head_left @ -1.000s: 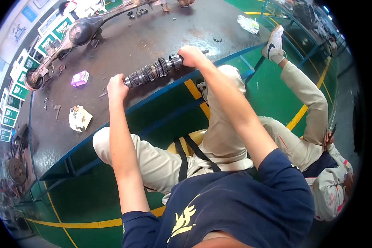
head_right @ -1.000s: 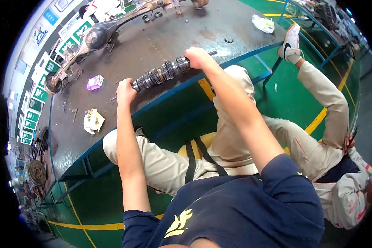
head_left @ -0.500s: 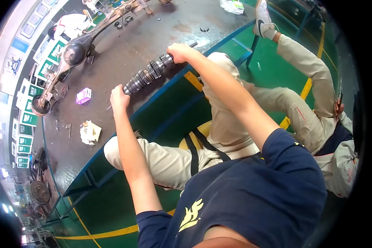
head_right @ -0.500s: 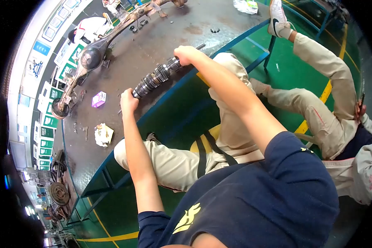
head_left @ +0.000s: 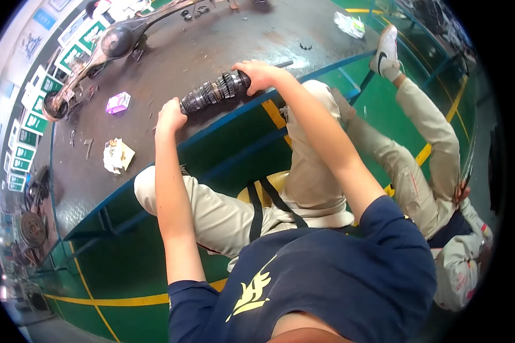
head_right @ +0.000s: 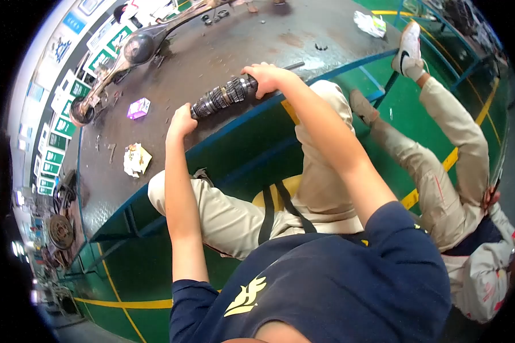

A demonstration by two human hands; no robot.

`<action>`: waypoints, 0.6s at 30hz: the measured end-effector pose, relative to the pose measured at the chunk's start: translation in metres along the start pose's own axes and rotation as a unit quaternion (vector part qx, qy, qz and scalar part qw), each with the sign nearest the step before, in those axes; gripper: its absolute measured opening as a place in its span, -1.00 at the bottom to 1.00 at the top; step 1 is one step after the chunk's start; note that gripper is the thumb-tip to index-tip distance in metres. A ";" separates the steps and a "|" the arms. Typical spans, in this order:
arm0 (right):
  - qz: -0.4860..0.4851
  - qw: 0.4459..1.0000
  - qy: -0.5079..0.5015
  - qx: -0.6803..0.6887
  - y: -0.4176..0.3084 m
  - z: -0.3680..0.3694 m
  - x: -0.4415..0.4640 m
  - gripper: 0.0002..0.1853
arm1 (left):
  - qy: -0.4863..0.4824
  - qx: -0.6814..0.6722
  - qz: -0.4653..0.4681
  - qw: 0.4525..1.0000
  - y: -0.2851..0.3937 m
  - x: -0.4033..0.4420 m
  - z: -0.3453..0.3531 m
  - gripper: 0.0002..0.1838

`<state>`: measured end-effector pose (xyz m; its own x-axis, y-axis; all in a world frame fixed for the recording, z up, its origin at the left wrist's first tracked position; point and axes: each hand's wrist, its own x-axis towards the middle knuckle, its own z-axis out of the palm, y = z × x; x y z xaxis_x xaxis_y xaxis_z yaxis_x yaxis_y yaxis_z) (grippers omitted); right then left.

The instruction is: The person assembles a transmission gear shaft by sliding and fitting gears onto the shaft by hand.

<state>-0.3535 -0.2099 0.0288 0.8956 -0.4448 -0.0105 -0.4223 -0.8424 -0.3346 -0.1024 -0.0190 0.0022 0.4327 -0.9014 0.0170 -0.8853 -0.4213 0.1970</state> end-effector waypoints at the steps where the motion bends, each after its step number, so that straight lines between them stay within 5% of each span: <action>1: -0.009 1.000 -0.004 -0.009 -0.002 0.000 0.001 -0.06 | -0.013 0.008 -0.006 1.000 0.001 0.003 0.001 -0.63; 5: -0.031 0.997 0.055 -0.051 -0.006 0.008 0.003 -0.13 | -0.020 -0.035 0.003 0.999 0.007 0.000 -0.001 -0.31; 6: -0.043 0.995 0.069 -0.065 -0.007 0.008 0.005 -0.15 | -0.075 -0.057 0.002 0.996 0.002 0.007 0.001 -0.06; 11: -0.076 0.988 0.083 -0.105 -0.014 0.021 0.011 -0.15 | 0.022 -0.033 0.069 0.997 0.033 -0.009 0.000 0.28; 15: -0.041 0.984 0.085 -0.154 -0.023 0.020 0.008 -0.17 | 0.204 -0.028 0.144 0.968 0.051 0.000 0.006 0.08; 18: -0.049 0.982 0.089 -0.157 -0.024 0.016 0.010 -0.20 | 0.217 -0.023 0.186 0.958 0.061 0.005 0.008 -0.06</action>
<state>-0.3326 -0.1891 0.0215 0.9073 -0.3792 0.1818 -0.3824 -0.9238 -0.0187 -0.1556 -0.0504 0.0064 0.1284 -0.8577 0.4979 -0.9877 -0.0656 0.1418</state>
